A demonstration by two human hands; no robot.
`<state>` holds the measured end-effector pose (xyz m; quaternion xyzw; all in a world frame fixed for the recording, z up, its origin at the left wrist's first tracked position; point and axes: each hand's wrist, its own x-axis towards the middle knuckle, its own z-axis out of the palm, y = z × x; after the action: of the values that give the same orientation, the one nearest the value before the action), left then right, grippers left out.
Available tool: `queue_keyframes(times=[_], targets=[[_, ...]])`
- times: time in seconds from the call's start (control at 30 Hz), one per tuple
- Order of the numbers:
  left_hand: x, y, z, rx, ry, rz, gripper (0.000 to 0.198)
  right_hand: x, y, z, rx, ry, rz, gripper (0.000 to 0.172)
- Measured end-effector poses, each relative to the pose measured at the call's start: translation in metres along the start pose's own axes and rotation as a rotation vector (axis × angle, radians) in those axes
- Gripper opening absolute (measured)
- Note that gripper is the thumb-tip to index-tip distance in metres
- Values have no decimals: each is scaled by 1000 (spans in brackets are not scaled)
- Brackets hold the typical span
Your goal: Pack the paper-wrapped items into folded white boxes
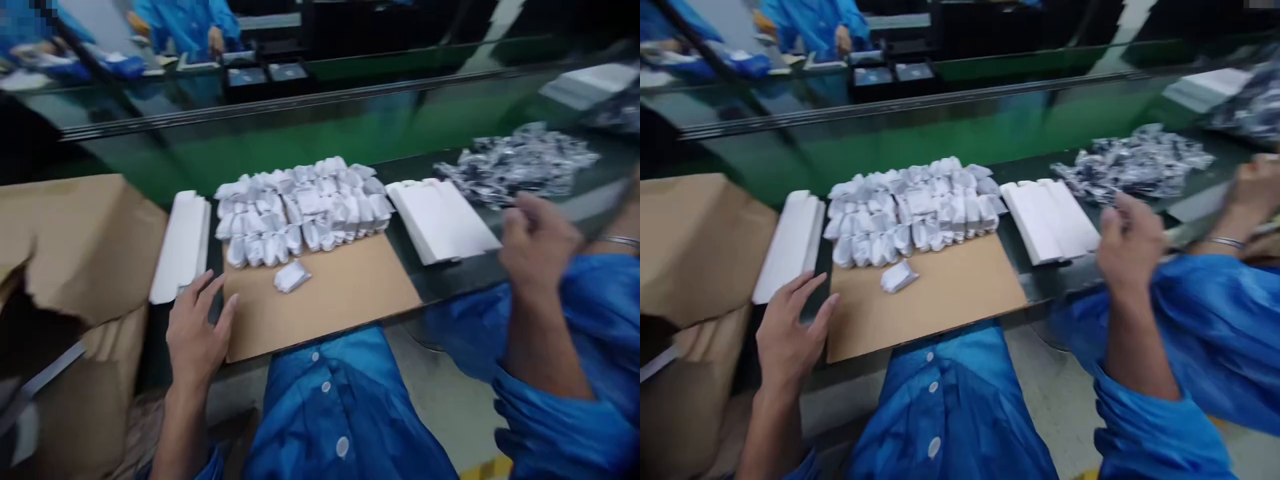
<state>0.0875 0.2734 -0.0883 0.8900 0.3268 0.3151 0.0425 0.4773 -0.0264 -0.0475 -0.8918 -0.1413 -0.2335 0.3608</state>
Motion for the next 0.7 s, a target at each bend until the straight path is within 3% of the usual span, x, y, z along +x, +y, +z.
queue_keyframes(times=[0.07, 0.1, 0.2, 0.3, 0.37, 0.47, 0.57, 0.63, 0.7], targets=[[11, -17, -8, 94, 59, -95, 37, -30, -31, -1, 50, 114, -314, 33], [18, -26, -10, 143, 72, -151, 39, -50, -50, 0, 85, 95, -481, 30], [36, -45, -8, 268, -40, -298, 49, -117, -110, 12, 286, -186, -914, 22], [46, -51, 0, 322, -169, -335, 40, -165, -154, 32, 527, -393, -1037, 24], [47, -52, 3, 330, -140, -337, 30, -180, -170, 43, 622, -455, -1031, 25], [44, -54, -2, 351, -11, -371, 36, -189, -184, 53, 743, -560, -954, 24], [34, -44, -8, 341, 139, -369, 40, -193, -207, 61, 889, -901, -570, 31], [19, -22, -7, 286, 268, -210, 33, -196, -227, 67, 1018, -1137, -241, 55], [-2, 8, -5, 172, 377, 121, 31, -196, -241, 73, 1135, -1180, -23, 69]])
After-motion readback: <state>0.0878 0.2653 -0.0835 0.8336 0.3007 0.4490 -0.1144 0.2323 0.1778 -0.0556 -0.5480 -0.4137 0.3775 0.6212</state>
